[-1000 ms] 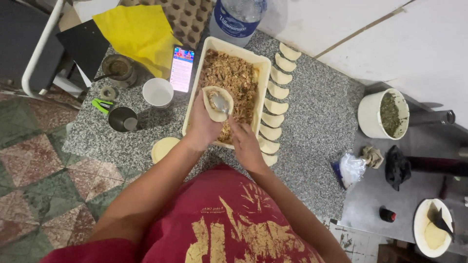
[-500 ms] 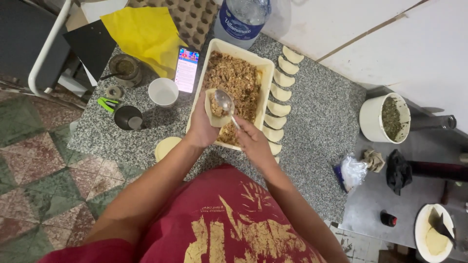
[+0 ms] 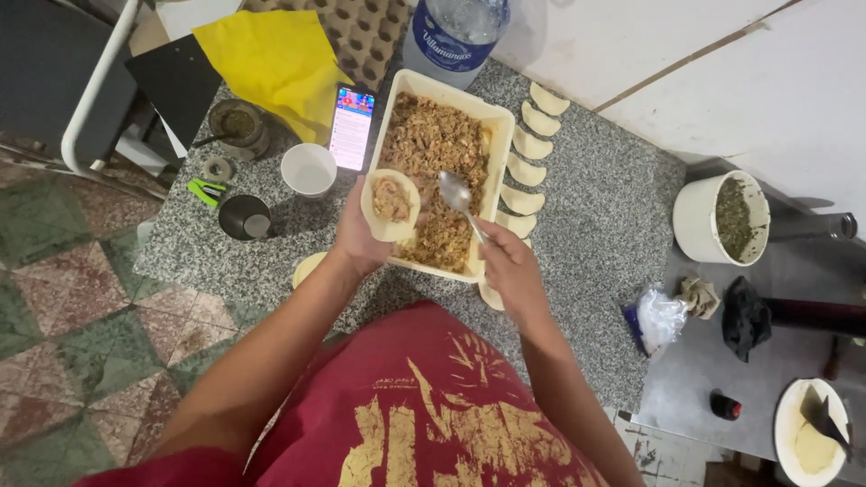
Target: Filling circular dough wrappers with a meat mixture and sealing the edges to form empanadas.
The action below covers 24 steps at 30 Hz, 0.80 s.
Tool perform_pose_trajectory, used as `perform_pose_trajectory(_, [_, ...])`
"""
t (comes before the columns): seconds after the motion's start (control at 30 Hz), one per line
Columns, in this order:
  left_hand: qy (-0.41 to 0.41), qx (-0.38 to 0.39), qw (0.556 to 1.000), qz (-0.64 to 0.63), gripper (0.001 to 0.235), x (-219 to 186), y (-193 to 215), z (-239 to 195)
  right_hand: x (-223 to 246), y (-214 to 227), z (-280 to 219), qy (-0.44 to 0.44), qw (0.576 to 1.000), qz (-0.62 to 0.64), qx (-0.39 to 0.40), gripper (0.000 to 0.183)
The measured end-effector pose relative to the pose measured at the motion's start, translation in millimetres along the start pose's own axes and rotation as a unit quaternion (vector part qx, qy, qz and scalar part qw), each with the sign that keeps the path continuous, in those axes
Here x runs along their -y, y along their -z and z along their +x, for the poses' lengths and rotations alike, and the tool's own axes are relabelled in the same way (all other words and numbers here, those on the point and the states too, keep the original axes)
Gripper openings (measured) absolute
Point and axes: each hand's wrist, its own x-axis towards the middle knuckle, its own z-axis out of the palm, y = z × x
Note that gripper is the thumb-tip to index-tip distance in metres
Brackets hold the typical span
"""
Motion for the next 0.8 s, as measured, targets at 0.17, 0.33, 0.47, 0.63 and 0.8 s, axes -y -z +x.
perform_pose_trajectory(0.17, [0.009,0.0,1.0,0.006,0.072,-6,5,-9,-58,5,21,-0.042,0.988,-0.146,0.035,0.043])
perform_pose_trajectory(0.33, [0.005,-0.018,0.999,0.034,0.075,-9,7,-21,-97,-3,26,0.01,0.945,-0.304,0.123,0.05])
perform_pose_trajectory(0.47, [0.006,-0.012,0.996,0.084,0.076,-7,5,-29,-109,1,30,0.06,0.908,-0.386,0.15,0.039])
perform_pose_trajectory(0.63, [0.032,-0.029,0.992,0.119,0.076,14,-14,-35,-110,-3,46,0.098,0.953,-0.268,0.101,0.038])
perform_pose_trajectory(0.8, [0.053,-0.028,0.987,0.152,0.075,42,-43,-40,-62,-21,34,0.003,0.999,0.033,0.034,0.046])
